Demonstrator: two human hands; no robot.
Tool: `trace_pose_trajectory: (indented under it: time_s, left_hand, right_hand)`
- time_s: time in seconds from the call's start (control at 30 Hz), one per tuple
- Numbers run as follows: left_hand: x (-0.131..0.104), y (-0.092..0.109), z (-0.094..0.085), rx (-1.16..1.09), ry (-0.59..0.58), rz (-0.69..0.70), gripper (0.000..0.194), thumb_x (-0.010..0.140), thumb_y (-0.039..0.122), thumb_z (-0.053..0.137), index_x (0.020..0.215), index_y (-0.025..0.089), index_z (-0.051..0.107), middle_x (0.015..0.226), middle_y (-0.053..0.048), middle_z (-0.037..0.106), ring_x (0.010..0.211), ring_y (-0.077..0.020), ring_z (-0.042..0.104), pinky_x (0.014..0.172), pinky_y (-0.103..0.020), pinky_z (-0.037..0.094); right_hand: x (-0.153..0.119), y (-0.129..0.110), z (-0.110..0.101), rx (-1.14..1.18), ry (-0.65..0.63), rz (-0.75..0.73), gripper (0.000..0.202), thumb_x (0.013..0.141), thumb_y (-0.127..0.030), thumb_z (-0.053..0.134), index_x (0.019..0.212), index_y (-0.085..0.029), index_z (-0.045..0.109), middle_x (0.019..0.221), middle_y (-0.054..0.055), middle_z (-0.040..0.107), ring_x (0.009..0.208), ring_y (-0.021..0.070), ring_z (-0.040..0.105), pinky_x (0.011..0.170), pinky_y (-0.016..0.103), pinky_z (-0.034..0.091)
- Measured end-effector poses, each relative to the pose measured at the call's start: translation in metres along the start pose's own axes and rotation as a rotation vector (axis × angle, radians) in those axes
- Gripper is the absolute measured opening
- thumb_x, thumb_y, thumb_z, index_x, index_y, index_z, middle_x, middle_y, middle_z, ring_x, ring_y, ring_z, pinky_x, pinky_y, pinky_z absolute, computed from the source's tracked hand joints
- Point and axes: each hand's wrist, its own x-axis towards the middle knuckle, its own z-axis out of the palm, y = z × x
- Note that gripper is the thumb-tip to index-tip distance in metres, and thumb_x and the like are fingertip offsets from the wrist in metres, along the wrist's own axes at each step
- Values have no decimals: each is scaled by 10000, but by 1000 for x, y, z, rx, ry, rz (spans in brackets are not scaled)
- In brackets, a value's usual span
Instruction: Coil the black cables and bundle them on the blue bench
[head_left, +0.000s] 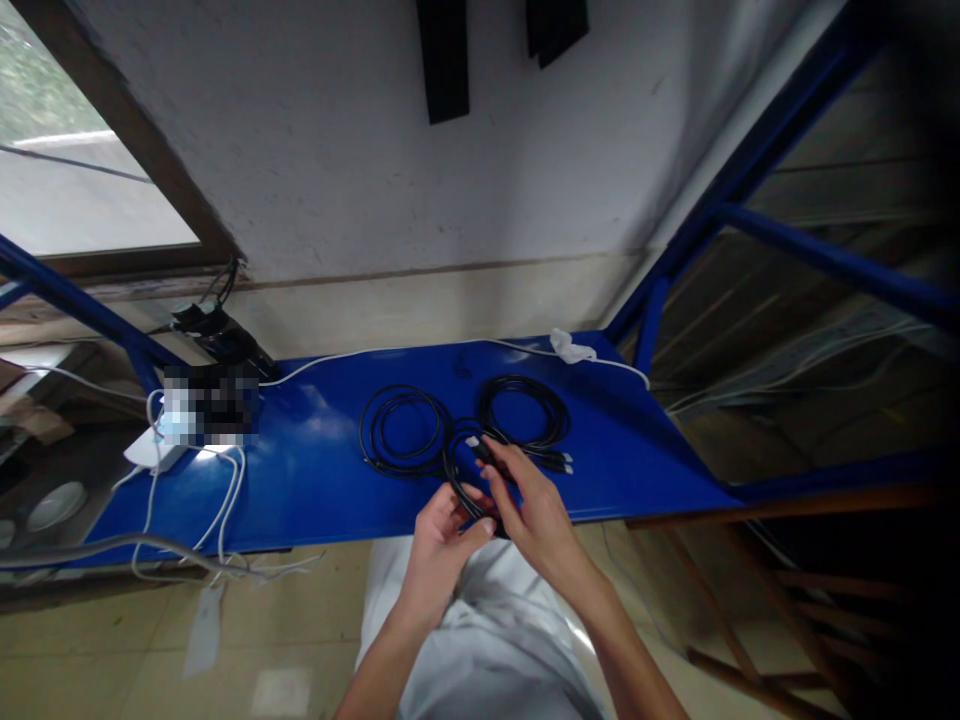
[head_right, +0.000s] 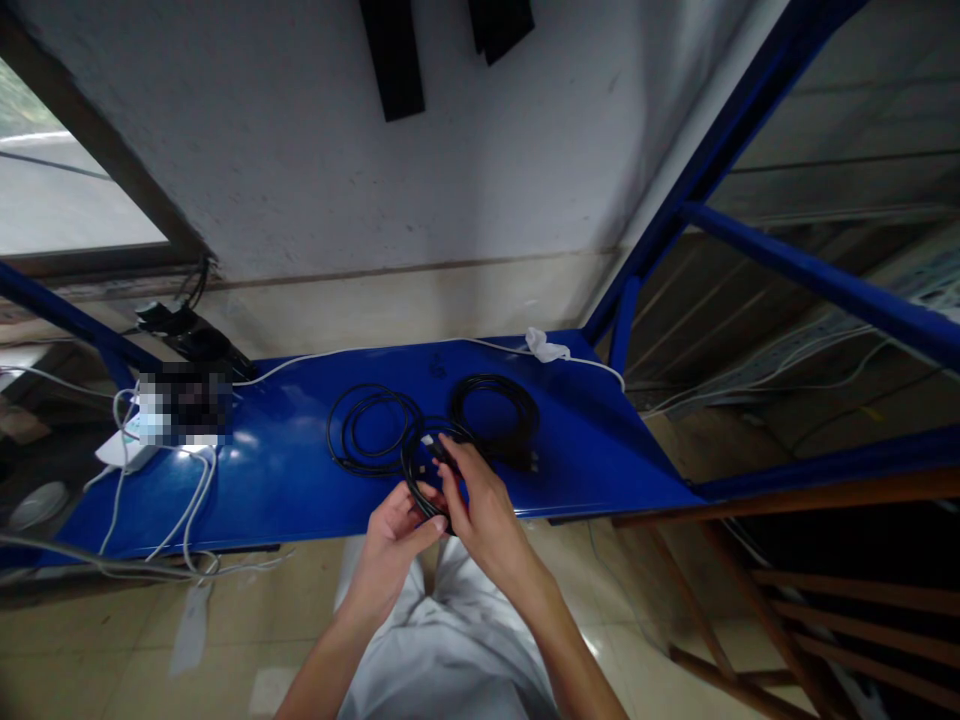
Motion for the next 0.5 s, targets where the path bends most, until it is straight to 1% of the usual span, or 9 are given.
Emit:
trace_pose_trajectory:
  time_s: [0.07,0.13,0.2,0.3,0.4,0.5]
  left_hand:
    - [0,1,-1,-3,-2,5,400,819,265,928,1138,178,702,1183,-97,721,1061,-215,692,934,-311,574]
    - [0,2,-1,-3,3,-8,437,789,229,941,1134,187,677,1178,-86,725,1059,-211,704,949,-311,576]
    - [1,4,0,-7,2,-17,454,773,205,944,1121,191,653,1151,-78,728,1048,-209,713,953,-315,584]
    - [3,4,4,-14,-13,-26,529,767,192,934,1204,192,635,1190,-98,730,1052,-230,730,951,-346,605]
    - [6,1,8,-4,7,-8,626,725,166,942,1263,197,625,1234,-111,732,1078,-259,741,937,-364,621]
    - [8,-1,7,62,35,6,529,720,148,929,1182,171,672,1207,-119,751,1080,-274,743,926,-362,618]
  right_hand:
    - [-5,2,4,40,-6,28,290,1097,-274,598,1363,-212,697,1205,100,809,1071,226,807,927,329,660]
    - [-8,4,6,47,-1,45,179,1074,-275,647,1206,-219,755,1104,73,828,992,224,817,878,316,658]
    - [-10,3,7,64,2,46,144,1065,-265,666,1136,-221,783,1038,64,827,928,216,810,828,311,650]
    - [-9,-2,6,148,23,38,146,1057,-247,685,1121,-222,814,1026,69,807,924,207,784,808,308,639]
    - [-10,-10,7,218,-13,5,194,1060,-219,675,1188,-244,819,1074,70,781,965,197,757,844,317,637]
    - [-13,-16,8,170,-103,-75,290,1070,-201,644,1313,-276,784,1144,84,739,1037,209,719,889,356,631]
